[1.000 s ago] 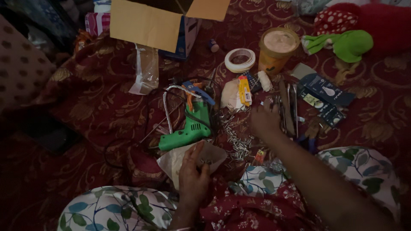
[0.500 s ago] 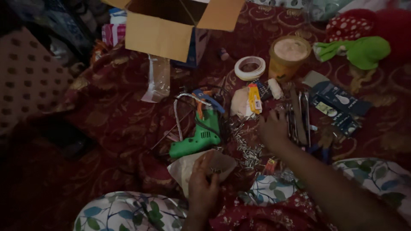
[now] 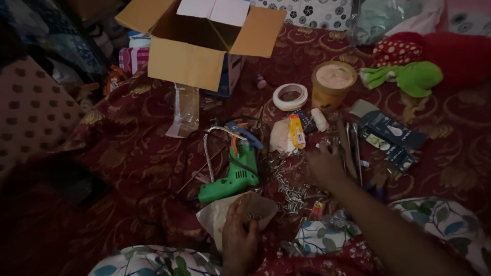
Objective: The person sits on a bed and sorts small metal fasteners from a plastic bag into a pile on the bedspread. They repeatedly pick up fasteners with their right hand and place them down, while holding the bag with their left hand.
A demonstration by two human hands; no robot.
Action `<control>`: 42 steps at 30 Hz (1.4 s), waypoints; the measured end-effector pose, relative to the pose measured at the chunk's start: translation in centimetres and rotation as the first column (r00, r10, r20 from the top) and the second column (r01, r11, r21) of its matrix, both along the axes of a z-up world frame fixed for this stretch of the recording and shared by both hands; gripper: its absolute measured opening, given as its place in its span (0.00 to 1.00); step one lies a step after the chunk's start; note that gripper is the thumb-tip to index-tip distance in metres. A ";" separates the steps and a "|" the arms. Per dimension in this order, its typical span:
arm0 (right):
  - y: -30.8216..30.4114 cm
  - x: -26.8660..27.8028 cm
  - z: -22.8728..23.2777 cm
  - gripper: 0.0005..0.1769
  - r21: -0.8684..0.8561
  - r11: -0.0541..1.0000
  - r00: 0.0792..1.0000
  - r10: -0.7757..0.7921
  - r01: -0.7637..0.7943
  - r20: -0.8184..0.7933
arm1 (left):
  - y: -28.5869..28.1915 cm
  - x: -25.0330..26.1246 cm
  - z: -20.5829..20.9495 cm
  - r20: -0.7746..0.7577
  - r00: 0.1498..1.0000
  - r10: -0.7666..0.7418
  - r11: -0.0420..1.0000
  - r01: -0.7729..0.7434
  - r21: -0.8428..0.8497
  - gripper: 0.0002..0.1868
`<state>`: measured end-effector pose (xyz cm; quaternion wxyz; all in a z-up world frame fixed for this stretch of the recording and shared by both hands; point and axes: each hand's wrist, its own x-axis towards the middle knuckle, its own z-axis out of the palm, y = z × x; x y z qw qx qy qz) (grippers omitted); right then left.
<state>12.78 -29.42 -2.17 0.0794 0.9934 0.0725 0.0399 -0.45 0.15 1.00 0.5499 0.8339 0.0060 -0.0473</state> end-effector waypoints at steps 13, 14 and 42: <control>2.9 -1.0 -0.8 0.24 0.654 0.743 0.913 0.154 0.145 -0.377 | 0.0 0.0 0.0 -0.139 0.990 0.006 0.999 -0.012 -0.043 0.37; 2.6 -0.7 -0.9 0.25 0.703 0.645 0.915 0.016 0.298 -0.403 | 0.0 0.1 0.1 -0.162 0.987 0.007 0.998 -0.016 -0.058 0.36; 4.5 1.4 -5.4 0.18 0.469 0.855 0.965 0.263 -0.222 -0.023 | -0.1 0.4 -0.2 -0.002 1.000 0.019 0.997 -0.020 -0.079 0.38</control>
